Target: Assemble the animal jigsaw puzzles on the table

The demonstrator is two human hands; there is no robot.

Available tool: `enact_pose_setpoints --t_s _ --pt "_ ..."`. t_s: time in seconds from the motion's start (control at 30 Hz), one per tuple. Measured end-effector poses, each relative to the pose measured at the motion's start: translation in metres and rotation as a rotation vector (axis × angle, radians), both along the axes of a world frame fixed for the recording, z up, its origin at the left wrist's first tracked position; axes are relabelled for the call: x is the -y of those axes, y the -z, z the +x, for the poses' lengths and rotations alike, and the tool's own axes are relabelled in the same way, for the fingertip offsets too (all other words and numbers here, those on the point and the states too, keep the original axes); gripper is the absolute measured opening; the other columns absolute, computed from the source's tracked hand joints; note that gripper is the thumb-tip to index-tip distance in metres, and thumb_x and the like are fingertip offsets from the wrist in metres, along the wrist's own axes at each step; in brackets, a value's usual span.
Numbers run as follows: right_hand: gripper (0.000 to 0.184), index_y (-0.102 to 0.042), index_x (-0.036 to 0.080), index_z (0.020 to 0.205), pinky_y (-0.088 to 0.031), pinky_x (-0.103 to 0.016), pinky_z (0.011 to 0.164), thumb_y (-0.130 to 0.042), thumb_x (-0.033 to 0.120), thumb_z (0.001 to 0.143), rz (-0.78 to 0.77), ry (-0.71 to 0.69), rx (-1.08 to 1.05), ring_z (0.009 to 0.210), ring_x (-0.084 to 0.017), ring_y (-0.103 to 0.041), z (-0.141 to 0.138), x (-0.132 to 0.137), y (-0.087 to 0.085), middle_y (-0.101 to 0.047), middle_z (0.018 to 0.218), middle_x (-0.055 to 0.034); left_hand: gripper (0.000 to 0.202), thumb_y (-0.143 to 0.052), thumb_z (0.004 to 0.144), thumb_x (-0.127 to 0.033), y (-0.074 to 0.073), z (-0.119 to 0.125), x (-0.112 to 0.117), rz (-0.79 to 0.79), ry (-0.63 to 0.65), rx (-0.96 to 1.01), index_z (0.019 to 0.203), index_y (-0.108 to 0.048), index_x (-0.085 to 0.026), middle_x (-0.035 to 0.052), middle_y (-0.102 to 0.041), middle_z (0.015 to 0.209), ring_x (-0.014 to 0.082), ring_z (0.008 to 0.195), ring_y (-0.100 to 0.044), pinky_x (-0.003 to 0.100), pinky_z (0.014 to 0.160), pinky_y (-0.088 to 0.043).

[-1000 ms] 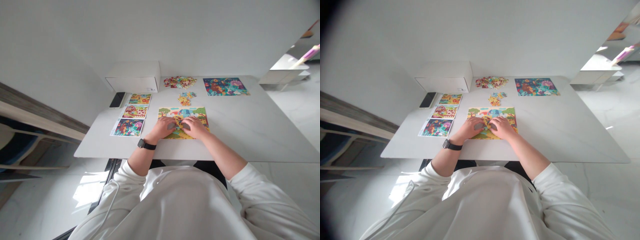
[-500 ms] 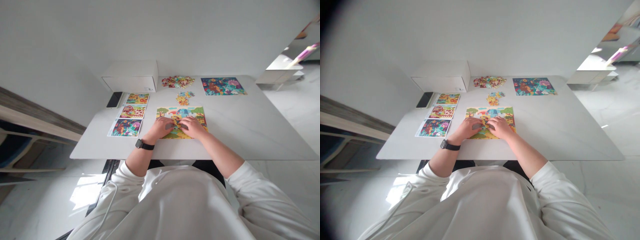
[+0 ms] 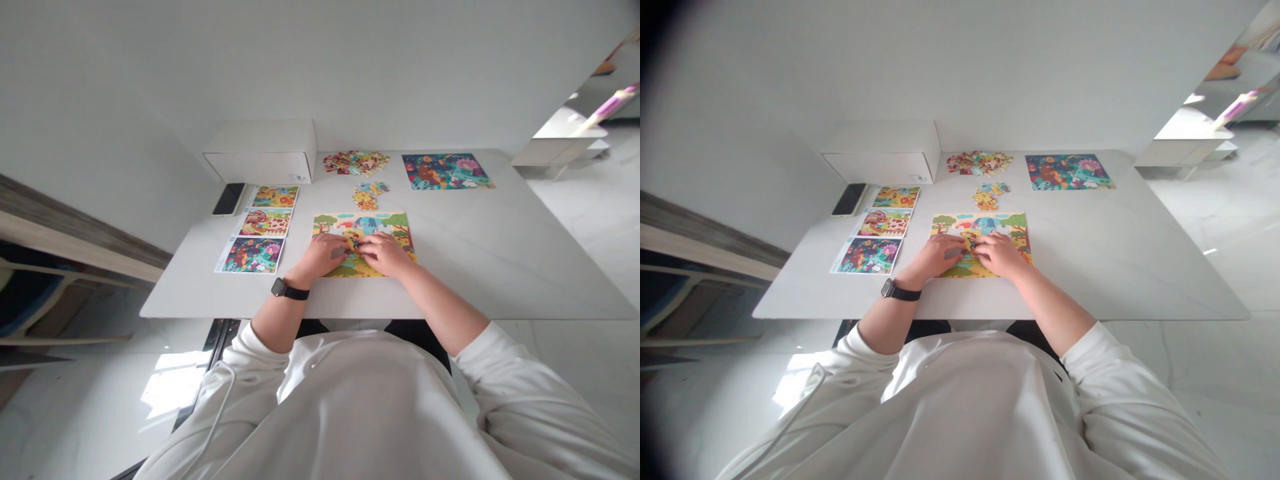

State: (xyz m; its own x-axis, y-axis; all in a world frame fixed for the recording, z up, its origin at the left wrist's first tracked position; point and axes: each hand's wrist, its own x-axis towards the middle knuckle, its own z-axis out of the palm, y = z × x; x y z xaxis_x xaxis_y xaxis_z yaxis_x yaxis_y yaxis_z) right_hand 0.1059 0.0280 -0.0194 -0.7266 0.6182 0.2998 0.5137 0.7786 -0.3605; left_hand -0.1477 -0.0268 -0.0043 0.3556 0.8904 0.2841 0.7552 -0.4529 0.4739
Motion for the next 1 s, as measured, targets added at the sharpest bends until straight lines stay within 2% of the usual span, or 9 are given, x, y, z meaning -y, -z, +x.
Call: enact_pose_setpoints --t_s 0.57,0.83,0.93,1.0 --pt "0.022 -0.089 0.029 0.108 -0.053 -0.050 0.107 -0.071 0.022 0.097 0.007 -0.044 -0.010 0.114 -0.029 -0.071 0.002 -0.001 -0.002 -0.079 0.125 -0.0081 0.021 -0.072 0.094 -0.027 0.000 -0.002 -0.002 -0.057 -0.003 -0.021 0.108 -0.088 -0.030 0.0042 -0.079 0.135 0.0285 0.126 -0.072 0.051 0.120 -0.049" --pt "0.022 -0.089 0.030 0.109 -0.051 -0.051 0.110 -0.072 0.022 0.097 -0.011 -0.040 0.038 0.118 -0.030 -0.070 0.001 0.004 -0.007 -0.077 0.130 -0.0076 0.020 -0.071 0.093 -0.023 0.000 0.003 -0.001 -0.054 -0.039 -0.042 0.105 -0.086 -0.028 0.0044 -0.079 0.134 0.0283 0.126 -0.071 0.051 0.121 -0.048" --pt "0.022 -0.088 0.030 0.110 -0.051 -0.051 0.112 -0.071 0.023 0.098 -0.021 -0.026 0.049 0.120 -0.031 -0.070 0.002 0.006 -0.010 -0.077 0.132 -0.0072 0.019 -0.071 0.093 -0.023 0.000 0.005 0.000 -0.039 -0.058 -0.052 0.105 -0.085 -0.028 0.0055 -0.076 0.137 0.0291 0.131 -0.067 0.053 0.124 -0.046" --pt "0.022 -0.088 0.030 0.111 -0.051 -0.051 0.113 -0.072 0.024 0.098 -0.029 -0.021 0.050 0.122 -0.031 -0.069 0.002 0.007 -0.011 -0.077 0.133 -0.0075 0.022 -0.070 0.094 -0.026 -0.001 0.004 0.002 -0.012 -0.063 -0.054 0.112 -0.083 -0.028 0.0075 -0.071 0.145 0.0296 0.140 -0.062 0.053 0.128 -0.043"
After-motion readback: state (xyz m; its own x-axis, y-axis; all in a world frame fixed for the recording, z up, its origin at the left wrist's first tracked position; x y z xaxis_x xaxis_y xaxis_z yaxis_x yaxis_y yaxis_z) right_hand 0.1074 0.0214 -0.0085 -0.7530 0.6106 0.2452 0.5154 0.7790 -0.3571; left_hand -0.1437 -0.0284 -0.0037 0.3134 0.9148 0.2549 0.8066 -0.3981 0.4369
